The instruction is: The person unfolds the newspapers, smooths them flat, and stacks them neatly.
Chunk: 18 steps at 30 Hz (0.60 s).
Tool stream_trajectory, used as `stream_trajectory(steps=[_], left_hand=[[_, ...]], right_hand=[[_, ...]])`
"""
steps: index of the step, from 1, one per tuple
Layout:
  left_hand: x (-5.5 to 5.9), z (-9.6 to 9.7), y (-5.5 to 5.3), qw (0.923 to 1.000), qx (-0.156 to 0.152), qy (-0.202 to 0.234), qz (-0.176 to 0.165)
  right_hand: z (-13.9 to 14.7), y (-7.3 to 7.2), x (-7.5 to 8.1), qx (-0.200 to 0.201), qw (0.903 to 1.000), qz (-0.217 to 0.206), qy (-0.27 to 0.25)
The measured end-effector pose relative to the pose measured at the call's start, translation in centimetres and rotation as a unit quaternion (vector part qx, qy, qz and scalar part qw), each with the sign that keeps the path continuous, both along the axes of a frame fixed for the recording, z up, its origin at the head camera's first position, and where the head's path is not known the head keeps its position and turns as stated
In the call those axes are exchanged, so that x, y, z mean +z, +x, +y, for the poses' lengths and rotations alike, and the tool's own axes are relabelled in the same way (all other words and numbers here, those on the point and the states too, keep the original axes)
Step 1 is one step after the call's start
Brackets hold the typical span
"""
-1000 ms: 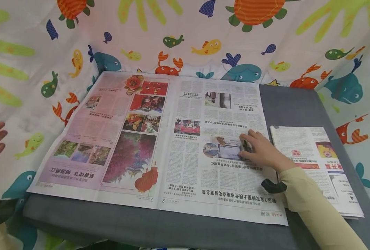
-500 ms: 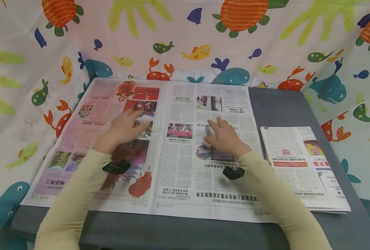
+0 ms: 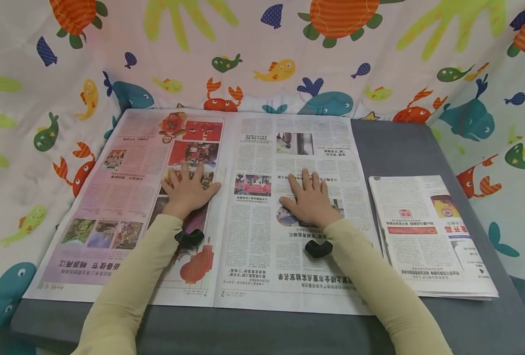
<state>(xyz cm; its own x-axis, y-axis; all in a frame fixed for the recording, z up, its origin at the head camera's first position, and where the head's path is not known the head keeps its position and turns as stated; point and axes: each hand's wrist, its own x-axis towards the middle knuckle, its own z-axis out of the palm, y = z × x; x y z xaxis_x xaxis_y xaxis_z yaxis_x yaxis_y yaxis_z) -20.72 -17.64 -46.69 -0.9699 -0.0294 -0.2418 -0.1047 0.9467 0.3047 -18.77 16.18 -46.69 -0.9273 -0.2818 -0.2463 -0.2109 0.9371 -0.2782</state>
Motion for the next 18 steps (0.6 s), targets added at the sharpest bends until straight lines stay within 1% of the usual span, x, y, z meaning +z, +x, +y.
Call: stream_trajectory(steps=[14, 18], left_hand=[[-0.17, 0.11, 0.11, 0.9999, 0.003, 0.001, 0.014], [-0.14, 0.14, 0.22, 0.9999, 0.004, -0.002, 0.013]], right_hand=[[0.16, -0.01, 0.03, -0.002, 1.0000, 0.004, 0.007], [0.34, -0.07, 0.05, 0.002, 1.0000, 0.001, -0.008]])
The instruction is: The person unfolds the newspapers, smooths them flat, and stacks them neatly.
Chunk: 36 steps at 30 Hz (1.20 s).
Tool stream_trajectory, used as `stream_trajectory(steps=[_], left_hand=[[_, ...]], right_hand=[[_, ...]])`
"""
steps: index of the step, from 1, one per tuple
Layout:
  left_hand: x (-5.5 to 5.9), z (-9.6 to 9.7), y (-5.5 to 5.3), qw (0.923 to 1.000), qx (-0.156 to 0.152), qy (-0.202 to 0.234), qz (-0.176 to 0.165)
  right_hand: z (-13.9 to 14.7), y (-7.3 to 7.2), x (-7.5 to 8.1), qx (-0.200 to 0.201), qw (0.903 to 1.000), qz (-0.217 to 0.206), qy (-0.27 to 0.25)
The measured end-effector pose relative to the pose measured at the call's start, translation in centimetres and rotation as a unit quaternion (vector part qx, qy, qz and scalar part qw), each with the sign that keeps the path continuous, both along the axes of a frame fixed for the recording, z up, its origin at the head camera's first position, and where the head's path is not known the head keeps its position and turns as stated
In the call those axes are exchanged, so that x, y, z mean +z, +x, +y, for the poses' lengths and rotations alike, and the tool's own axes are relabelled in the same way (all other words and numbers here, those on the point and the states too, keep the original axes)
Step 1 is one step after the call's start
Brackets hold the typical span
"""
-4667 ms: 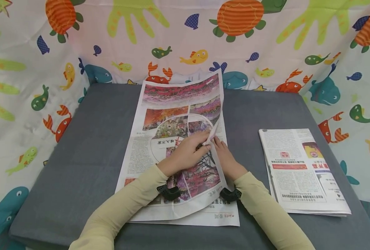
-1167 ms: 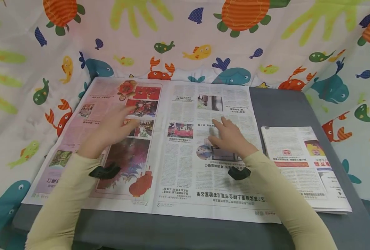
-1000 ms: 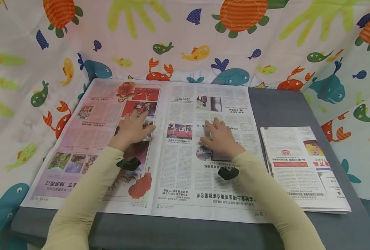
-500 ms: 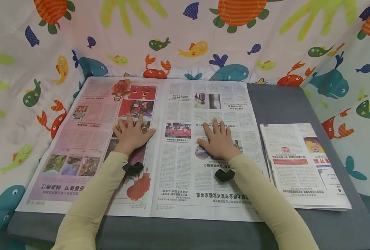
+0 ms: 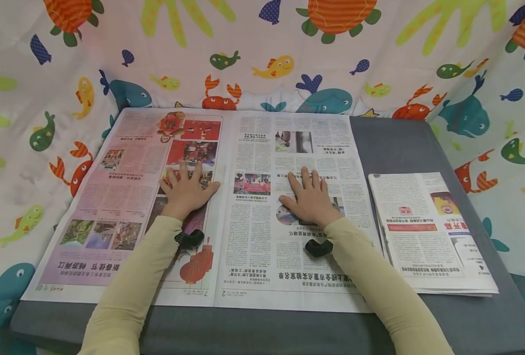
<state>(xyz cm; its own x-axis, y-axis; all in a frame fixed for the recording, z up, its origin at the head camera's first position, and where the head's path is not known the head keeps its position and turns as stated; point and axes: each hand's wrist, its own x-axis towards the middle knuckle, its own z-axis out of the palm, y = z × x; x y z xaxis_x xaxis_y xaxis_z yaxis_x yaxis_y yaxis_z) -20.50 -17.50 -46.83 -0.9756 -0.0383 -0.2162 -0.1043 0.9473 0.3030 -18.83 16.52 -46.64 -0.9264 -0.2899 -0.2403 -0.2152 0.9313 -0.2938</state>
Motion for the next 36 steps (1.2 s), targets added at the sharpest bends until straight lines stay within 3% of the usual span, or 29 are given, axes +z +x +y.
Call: stream_trajectory(steps=[5, 10, 13, 17, 21, 26, 30, 36], left_hand=[[-0.1, 0.1, 0.0, 1.0000, 0.006, -0.003, 0.001], [-0.2, 0.0, 0.0, 1.0000, 0.007, -0.005, 0.004], [-0.2, -0.1, 0.0, 0.9999, 0.007, -0.006, 0.005], [-0.1, 0.0, 0.0, 1.0000, 0.006, -0.004, 0.001], [0.1, 0.2, -0.1, 1.0000, -0.001, -0.001, 0.002], [0.4, 0.2, -0.2, 1.0000, -0.005, 0.001, 0.007], [0.4, 0.1, -0.2, 1.0000, -0.003, 0.003, 0.006], [-0.1, 0.0, -0.2, 1.0000, -0.002, 0.002, 0.006]], right_hand=[[1.8, 0.0, 1.3, 0.016, 0.9991, 0.003, -0.040], [6.6, 0.6, 4.0, 0.001, 0.9993, 0.032, -0.018], [11.1, 1.7, 5.5, -0.033, 0.9984, 0.045, 0.001], [17.9, 4.4, 6.5, -0.119, 0.9925, 0.022, 0.013], [23.7, 7.8, 6.7, -0.193, 0.9808, 0.020, 0.019], [28.0, 11.0, 6.4, -0.241, 0.9703, -0.001, 0.024], [29.3, 12.1, 6.0, -0.271, 0.9622, -0.024, 0.018], [30.1, 12.7, 5.6, -0.323, 0.9462, 0.006, 0.008]])
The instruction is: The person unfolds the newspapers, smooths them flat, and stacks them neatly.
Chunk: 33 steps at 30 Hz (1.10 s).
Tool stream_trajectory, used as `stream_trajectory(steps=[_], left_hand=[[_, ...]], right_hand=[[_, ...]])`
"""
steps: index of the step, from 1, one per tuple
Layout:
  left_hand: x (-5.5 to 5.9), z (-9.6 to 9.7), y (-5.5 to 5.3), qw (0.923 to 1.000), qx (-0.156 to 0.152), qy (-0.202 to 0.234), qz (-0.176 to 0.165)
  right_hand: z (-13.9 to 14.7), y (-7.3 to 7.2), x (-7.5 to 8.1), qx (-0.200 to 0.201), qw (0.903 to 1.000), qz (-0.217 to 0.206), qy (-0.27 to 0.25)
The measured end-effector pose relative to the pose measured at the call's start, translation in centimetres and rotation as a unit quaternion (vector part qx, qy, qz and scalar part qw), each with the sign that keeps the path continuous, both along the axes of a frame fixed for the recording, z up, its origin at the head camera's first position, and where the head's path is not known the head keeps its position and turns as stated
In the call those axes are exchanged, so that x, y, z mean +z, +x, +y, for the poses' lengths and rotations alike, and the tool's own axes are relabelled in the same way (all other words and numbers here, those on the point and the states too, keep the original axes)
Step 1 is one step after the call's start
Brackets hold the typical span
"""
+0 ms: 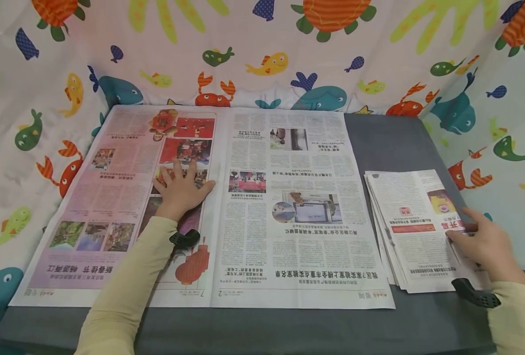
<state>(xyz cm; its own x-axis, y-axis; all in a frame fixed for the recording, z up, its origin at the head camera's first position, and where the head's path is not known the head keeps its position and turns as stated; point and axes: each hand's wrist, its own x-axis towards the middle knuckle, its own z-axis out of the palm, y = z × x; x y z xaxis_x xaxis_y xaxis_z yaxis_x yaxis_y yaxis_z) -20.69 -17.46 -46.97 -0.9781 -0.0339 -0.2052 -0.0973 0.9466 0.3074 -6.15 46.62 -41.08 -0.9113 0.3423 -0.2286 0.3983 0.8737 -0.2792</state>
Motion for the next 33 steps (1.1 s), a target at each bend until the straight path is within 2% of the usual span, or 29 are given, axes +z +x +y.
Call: stream_trajectory(steps=[3, 6, 11, 14, 17, 19, 22, 23, 26, 29, 32, 33], left_hand=[[-0.1, 0.0, -0.1, 1.0000, 0.002, 0.002, 0.001], [-0.2, 0.1, -0.1, 1.0000, 0.000, 0.006, 0.003], [-0.2, 0.1, -0.2, 0.9999, -0.004, 0.012, 0.008], [-0.1, 0.1, -0.1, 0.9999, -0.003, 0.012, 0.007], [0.0, 0.0, -0.1, 0.9999, 0.000, 0.013, 0.004], [0.0, 0.1, 0.0, 0.9999, 0.000, 0.013, 0.001], [0.1, 0.1, 0.0, 0.9999, 0.001, 0.013, 0.001], [0.1, 0.1, 0.0, 0.9999, 0.001, 0.011, 0.001], [0.2, 0.1, 0.0, 0.9999, 0.000, 0.013, -0.001], [0.2, 0.1, 0.0, 0.9999, -0.001, 0.014, -0.001], [0.1, 0.0, 0.0, 0.9999, 0.000, 0.014, 0.000], [0.1, 0.0, 0.0, 0.9999, 0.001, 0.013, 0.000]], right_hand=[[0.4, 0.0, -0.1, -0.017, 0.9998, 0.003, -0.003], [0.8, 0.1, 0.0, -0.014, 0.9998, -0.001, -0.012], [1.1, 0.5, 0.4, 0.042, 0.9976, 0.002, -0.055], [0.9, 0.9, 0.4, 0.075, 0.9884, 0.000, -0.132], [0.8, 1.2, 0.4, 0.091, 0.9661, -0.014, -0.241], [0.8, 1.2, 0.5, 0.090, 0.9456, -0.024, -0.312], [0.9, 1.2, 0.8, 0.087, 0.9232, -0.014, -0.374], [0.9, 1.2, 1.0, 0.081, 0.9141, -0.005, -0.397], [0.8, 1.1, 1.9, 0.061, 0.8779, 0.026, -0.474], [0.3, 0.9, 3.3, 0.062, 0.8280, 0.077, -0.552], [-1.2, 0.0, 5.2, 0.066, 0.8037, 0.134, -0.576], [-2.0, -0.4, 6.0, 0.056, 0.7990, 0.145, -0.581]])
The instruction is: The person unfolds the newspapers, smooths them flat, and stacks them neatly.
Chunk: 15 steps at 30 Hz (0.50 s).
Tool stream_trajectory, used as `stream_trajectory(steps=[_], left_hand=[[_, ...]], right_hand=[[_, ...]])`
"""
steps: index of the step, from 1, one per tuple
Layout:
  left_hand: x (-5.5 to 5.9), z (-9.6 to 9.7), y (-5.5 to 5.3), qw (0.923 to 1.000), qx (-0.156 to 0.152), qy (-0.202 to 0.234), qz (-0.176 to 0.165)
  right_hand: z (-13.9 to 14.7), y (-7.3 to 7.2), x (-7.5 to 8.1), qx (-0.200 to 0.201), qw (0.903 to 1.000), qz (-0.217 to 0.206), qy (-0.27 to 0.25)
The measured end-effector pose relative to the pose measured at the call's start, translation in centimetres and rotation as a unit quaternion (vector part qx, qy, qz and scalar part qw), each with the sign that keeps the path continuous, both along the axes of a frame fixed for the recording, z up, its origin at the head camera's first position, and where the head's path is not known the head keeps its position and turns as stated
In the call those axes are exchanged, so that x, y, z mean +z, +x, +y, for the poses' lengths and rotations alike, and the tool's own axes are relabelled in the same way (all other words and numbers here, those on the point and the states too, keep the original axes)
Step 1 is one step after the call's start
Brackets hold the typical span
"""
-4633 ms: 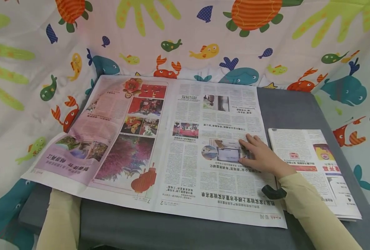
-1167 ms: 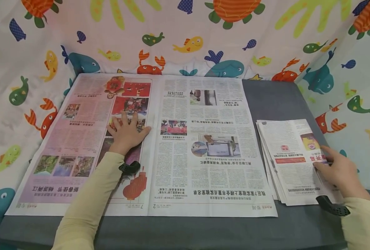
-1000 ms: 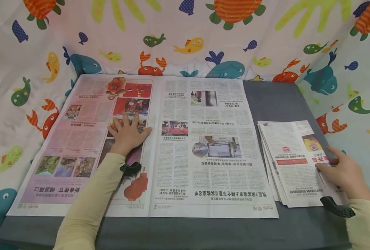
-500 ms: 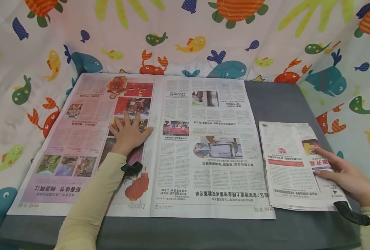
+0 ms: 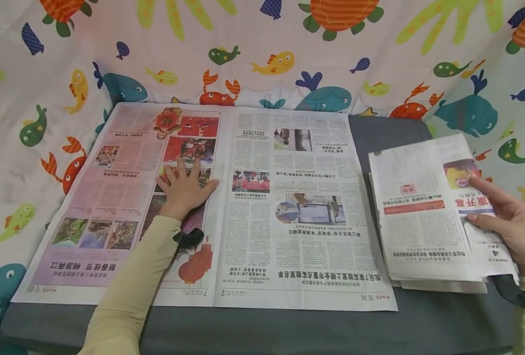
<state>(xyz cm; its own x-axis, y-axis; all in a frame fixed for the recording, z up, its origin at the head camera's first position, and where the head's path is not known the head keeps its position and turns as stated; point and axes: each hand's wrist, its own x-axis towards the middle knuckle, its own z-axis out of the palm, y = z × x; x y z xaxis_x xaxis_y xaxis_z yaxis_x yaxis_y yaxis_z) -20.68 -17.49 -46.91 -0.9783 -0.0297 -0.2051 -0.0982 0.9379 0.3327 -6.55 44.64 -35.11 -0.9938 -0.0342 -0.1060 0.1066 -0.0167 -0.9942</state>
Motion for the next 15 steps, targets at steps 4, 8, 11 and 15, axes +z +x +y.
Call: stream_trajectory(steps=[4, 8, 11, 15], left_hand=[[0.2, -0.1, 0.0, 1.0000, 0.004, -0.004, 0.002], [0.4, 0.1, 0.0, 1.0000, 0.003, -0.004, 0.002], [0.3, 0.2, 0.0, 1.0000, 0.000, -0.004, 0.004], [-0.1, 0.3, 0.0, 0.9999, 0.001, -0.011, 0.004]], right_hand=[[-4.3, -2.6, 2.4, -0.022, 0.9997, -0.001, -0.010], [-9.8, -5.4, 3.2, 0.013, 0.9990, -0.009, -0.043], [-14.6, -7.3, 3.1, 0.037, 0.9981, -0.013, -0.047], [-20.7, -9.8, 2.2, 0.065, 0.9966, -0.022, -0.047]])
